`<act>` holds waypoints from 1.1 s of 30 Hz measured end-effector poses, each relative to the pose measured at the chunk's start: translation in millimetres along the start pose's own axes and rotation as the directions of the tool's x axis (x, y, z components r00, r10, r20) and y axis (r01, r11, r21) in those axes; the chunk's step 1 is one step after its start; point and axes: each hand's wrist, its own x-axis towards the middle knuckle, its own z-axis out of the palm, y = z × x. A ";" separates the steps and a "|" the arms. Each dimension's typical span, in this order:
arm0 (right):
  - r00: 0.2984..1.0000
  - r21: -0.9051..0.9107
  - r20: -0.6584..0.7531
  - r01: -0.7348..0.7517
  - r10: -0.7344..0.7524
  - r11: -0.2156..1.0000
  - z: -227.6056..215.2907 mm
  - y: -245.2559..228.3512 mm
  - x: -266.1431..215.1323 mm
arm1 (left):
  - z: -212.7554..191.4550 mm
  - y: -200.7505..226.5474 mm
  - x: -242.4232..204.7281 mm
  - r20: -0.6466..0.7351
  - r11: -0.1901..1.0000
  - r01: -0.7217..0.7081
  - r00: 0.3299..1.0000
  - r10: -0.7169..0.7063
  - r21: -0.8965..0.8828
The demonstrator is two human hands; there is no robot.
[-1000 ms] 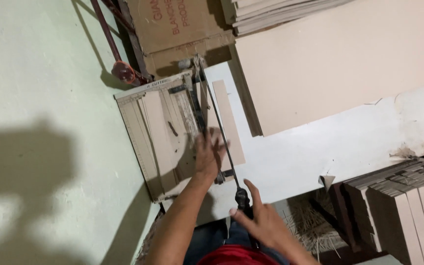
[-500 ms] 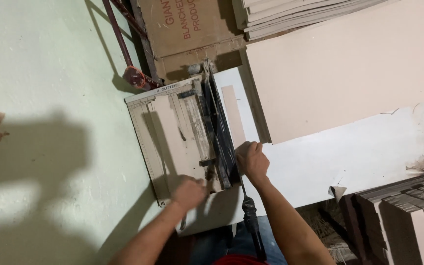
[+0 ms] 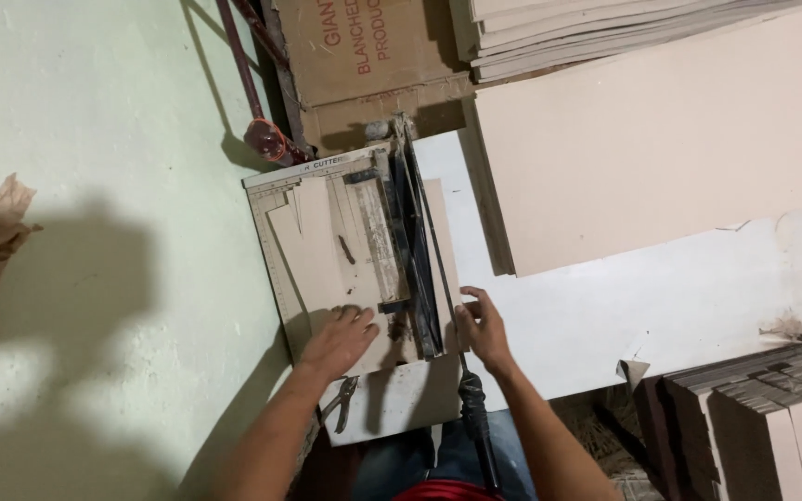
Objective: The person uses a manual paper cutter to trim large sheets of beige paper. They place each sheet on the cutter's base, align it against the guide, and pull down the lever to make the cut. The person repeats this process for multiple sheets throughout the video.
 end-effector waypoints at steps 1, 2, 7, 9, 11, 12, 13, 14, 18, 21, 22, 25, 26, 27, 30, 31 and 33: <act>1.000 -0.028 0.001 -0.017 0.017 0.999 4.3 8.2 6.8 | -4.9 4.7 7.0 -0.034 0.997 0.028 0.999 -0.031 -0.078; 0.999 -0.053 0.003 -0.034 0.035 0.998 10.9 16.3 13.2 | -9.6 8.2 12.6 -0.063 0.987 0.053 0.996 -0.063 -0.155; 0.999 -0.237 -0.019 0.033 -0.039 0.971 15.7 -40.1 15.5 | -35.8 22.8 39.0 -0.122 0.903 0.146 0.970 -0.211 -0.404; 0.999 -0.286 -0.021 0.040 -0.048 0.958 14.5 -52.4 14.5 | -44.1 25.5 54.3 -0.082 0.819 0.188 0.958 -0.274 -0.542; 1.000 -0.338 -0.002 0.010 -0.011 0.941 14.1 -42.1 20.5 | -56.9 30.4 71.8 -0.005 0.741 0.337 0.909 -0.417 -0.581; 1.000 -0.341 0.001 0.008 -0.008 0.940 14.2 -37.8 21.9 | -64.3 31.5 80.4 -0.002 0.738 0.339 0.908 -0.419 -0.584; 1.000 -0.337 0.005 0.028 -0.028 0.941 14.2 -33.5 23.2 | -71.7 32.8 89.1 0.101 0.701 0.415 0.890 -0.444 -0.580; 0.999 -0.330 0.006 0.049 -0.050 0.943 14.6 -29.8 26.1 | -79.4 32.1 98.6 0.202 0.665 0.489 0.863 -0.463 -0.564; 0.995 -0.308 0.000 0.095 -0.100 0.947 11.3 8.7 42.2 | -77.2 43.5 119.3 0.350 0.672 0.601 0.799 -0.489 -0.433; 0.988 -0.253 0.129 0.121 -0.090 0.960 -9.1 7.8 23.9 | -67.0 44.2 125.6 0.324 0.629 0.607 0.793 -0.516 -0.486; 0.988 -0.344 0.103 0.143 -0.115 0.928 -18.5 2.5 7.5 | -63.7 44.6 128.6 0.360 0.644 0.627 0.779 -0.514 -0.438; 0.990 -0.479 0.041 0.137 -0.133 0.867 -39.8 -54.9 -81.7 | -52.0 42.6 139.0 0.399 0.693 0.654 0.748 -0.531 -0.304; 0.994 -0.520 0.008 0.094 -0.106 0.849 -45.6 -77.8 -125.8 | -46.0 48.7 138.6 0.419 0.723 0.656 0.732 -0.538 -0.218; 0.995 -0.521 0.006 0.087 -0.098 0.849 -35.8 -81.2 -142.3 | -41.9 48.2 140.4 0.423 0.726 0.652 0.734 -0.531 -0.220; 0.972 -0.825 0.044 -0.097 0.233 0.557 -5.7 -60.0 -170.8 | -40.6 48.1 145.3 0.473 0.726 0.669 0.696 -0.540 -0.156; 0.984 -0.827 0.064 -0.039 0.164 0.561 6.4 -32.2 -168.4 | -46.3 48.9 142.0 0.436 0.724 0.658 0.725 -0.533 -0.209; 0.992 -0.827 0.095 0.031 0.086 0.562 26.8 21.4 -152.5 | -49.3 45.5 138.1 0.399 0.714 0.652 0.744 -0.536 -0.255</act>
